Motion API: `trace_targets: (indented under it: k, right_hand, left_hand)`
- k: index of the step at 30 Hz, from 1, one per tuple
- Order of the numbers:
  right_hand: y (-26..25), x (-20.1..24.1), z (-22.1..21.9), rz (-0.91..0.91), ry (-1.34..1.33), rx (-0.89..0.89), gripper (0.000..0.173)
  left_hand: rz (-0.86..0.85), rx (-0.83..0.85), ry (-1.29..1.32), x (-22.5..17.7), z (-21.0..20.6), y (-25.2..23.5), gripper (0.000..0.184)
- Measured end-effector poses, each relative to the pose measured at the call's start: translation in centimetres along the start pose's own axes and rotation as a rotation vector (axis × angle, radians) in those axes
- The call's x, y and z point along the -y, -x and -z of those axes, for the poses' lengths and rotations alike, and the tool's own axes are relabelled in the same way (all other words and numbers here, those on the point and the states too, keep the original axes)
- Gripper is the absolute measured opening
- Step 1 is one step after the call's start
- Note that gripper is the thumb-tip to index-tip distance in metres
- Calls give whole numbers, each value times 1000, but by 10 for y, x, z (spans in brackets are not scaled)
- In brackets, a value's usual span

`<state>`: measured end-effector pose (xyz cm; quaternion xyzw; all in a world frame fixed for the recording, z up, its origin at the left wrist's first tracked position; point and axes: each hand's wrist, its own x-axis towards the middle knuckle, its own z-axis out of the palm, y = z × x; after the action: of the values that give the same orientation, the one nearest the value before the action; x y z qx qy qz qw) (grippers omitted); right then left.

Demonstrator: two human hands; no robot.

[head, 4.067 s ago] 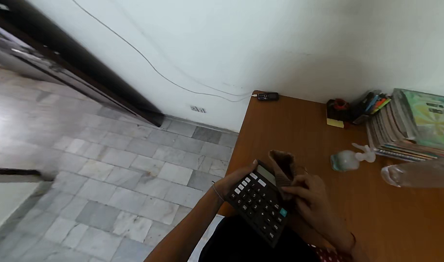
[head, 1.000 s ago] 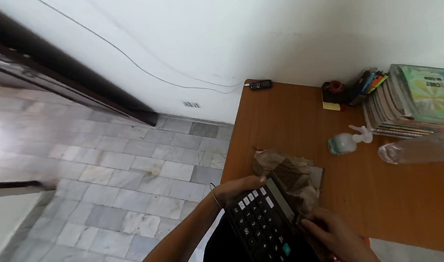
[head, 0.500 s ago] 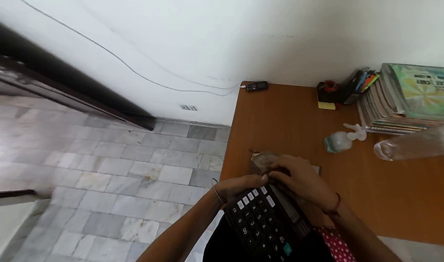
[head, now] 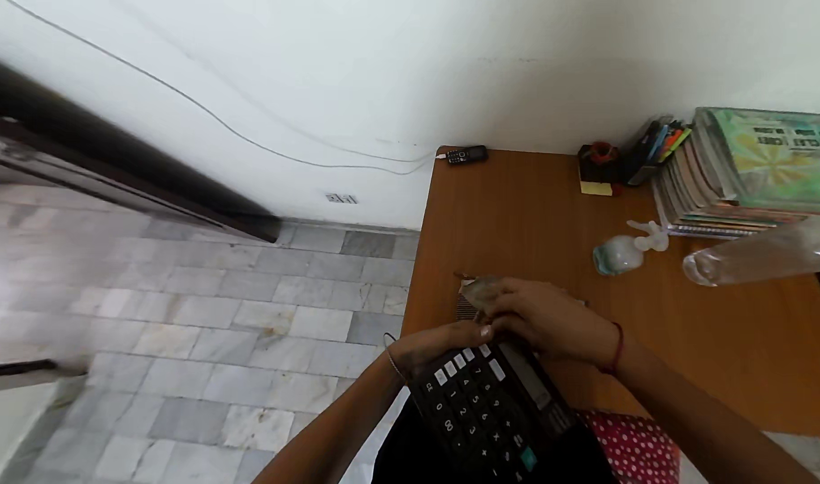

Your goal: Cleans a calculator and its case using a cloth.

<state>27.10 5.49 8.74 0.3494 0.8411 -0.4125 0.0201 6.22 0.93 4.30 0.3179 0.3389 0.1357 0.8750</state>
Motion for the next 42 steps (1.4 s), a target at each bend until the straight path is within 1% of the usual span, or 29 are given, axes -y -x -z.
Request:
trace_targets:
  k: [3,4,7,9,14,17,19,21,23,25,27,29,31,33,36,38,40,42]
  right_hand:
    - [7,0,-7,-106,-116,-145,22]
    - [11,0,-10,-150,-158,-161,24]
    - [27,-2,-21,-242,-293,-100,31]
    - [40,-1,-31,-282,-335,-75,33]
    - [72,-6,-53,-329,-359,-137,30]
    - [90,-14,-58,-358,-372,-164,26]
    - [97,-17,-53,-384,-371,-254,23]
    - [97,-18,-49,-382,-368,-430,26]
    - [88,-13,-44,-357,-398,-593,30]
    - [71,3,-35,-309,-433,-668,26]
    - [51,23,-27,-252,-419,-661,21]
    - [28,40,-25,-221,-359,-607,17]
    - [7,51,-29,-248,-300,-522,13]
    - [-4,54,-39,-255,-229,-498,14]
    - [1,53,-57,-178,-60,-600,15]
    - [11,49,-66,-141,8,-651,14]
    - [28,42,-72,-126,11,-628,12]
    - [48,35,-76,-137,-15,-557,12]
  left_hand:
    - [-21,-13,24,0,1,6,18]
    - [-30,-24,16,-1,1,9,19]
    - [-57,-92,-21,-4,0,22,21]
    - [-65,-142,-20,-3,-1,29,23]
    - [-81,-176,87,9,2,38,21]
    - [-61,-204,112,10,3,38,30]
    - [-50,-224,96,4,0,39,33]
    - [-35,-244,75,-2,-3,40,31]
    - [-29,-241,66,-4,-5,38,32]
    - [-23,-224,77,-4,-6,35,35]
    - [-16,-195,103,-4,-8,33,38]
    - [-27,-178,94,-6,-9,31,38]
    - [-61,-175,59,-6,-9,29,36]
    - [-91,-172,36,-3,-7,28,36]
    - [-109,-143,97,5,-7,28,32]
    - [-101,-120,161,9,-5,29,33]
    - [-84,-101,171,11,-2,29,36]
    - [-75,-131,148,11,-1,30,38]
